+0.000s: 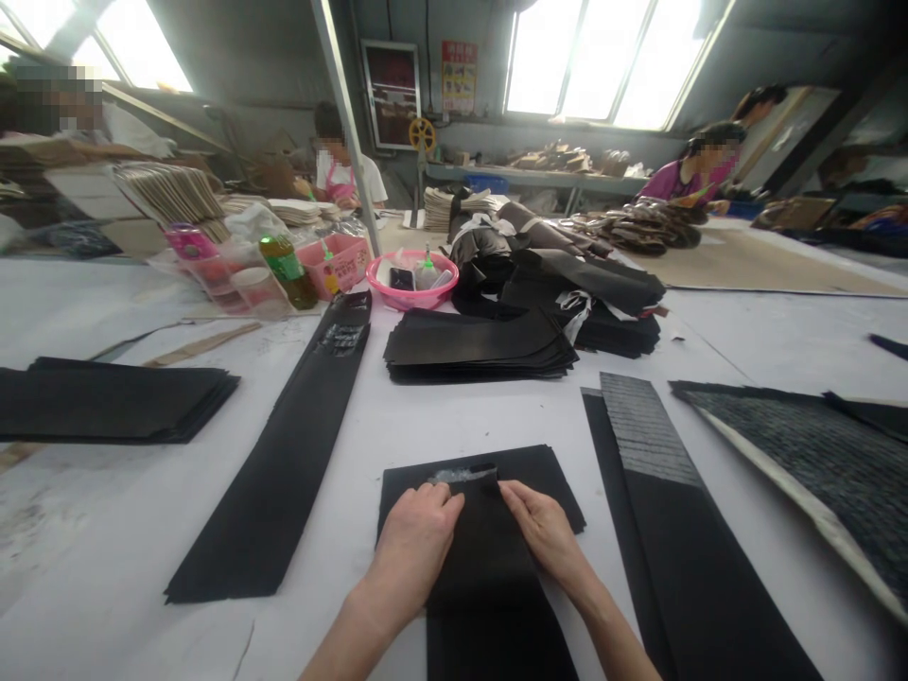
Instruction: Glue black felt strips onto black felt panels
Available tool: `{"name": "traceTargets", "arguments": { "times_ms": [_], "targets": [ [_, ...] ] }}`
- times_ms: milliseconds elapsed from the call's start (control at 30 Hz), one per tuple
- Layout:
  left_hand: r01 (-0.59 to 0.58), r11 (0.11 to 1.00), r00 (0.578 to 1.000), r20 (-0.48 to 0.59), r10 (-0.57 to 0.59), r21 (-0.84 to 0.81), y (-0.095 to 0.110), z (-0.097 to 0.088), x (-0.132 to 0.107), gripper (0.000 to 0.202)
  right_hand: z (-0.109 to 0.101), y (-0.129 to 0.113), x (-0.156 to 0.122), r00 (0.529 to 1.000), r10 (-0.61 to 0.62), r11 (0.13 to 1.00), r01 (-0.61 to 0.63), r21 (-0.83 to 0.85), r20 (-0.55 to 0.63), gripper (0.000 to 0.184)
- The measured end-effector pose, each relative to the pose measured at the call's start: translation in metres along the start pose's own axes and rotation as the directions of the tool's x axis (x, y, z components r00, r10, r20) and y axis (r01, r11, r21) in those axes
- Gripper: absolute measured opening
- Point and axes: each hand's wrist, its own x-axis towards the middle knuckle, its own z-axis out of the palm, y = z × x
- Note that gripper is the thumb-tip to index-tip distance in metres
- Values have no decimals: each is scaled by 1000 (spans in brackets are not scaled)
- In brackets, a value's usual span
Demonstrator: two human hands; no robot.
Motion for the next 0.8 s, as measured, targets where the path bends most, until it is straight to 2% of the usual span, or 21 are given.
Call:
{"name": "traceTargets", "arguments": {
  "times_ms": [100,167,233,333,433,500,600,667,800],
  "targets": [
    [99,971,995,2,-101,-219,16,-3,6,21,0,2,-2,1000,2,999,-2,-43,2,39],
    [180,902,982,21,-186,-392,25,2,12,26,-2,4,-4,999,24,999,-23,-33,38,39],
    [261,844,960,36,-277,-468,30,9,20,31,-4,6,-6,995,16,1000,-17,18,98,39],
    [330,831,932,15,-362,-449,31,18,27,30,-6,10,-8,985,-21,994,3,106,169,37],
    [315,861,932,-41,-360,-399,27,25,29,25,-3,12,-6,985,31,989,-54,137,167,39],
    [298,865,935,-57,-349,-403,23,27,27,25,0,11,-4,993,52,994,-62,93,110,37],
    [313,838,930,-37,-367,-447,20,29,26,28,2,6,-3,1000,-13,1000,13,-4,24,34],
    [328,824,927,-13,-376,-463,19,29,27,32,2,2,-4,999,-52,998,52,-23,15,32],
    [323,848,933,-7,-359,-419,22,29,28,32,0,-3,-4,1000,-14,997,15,-69,19,30]
  ]
}}
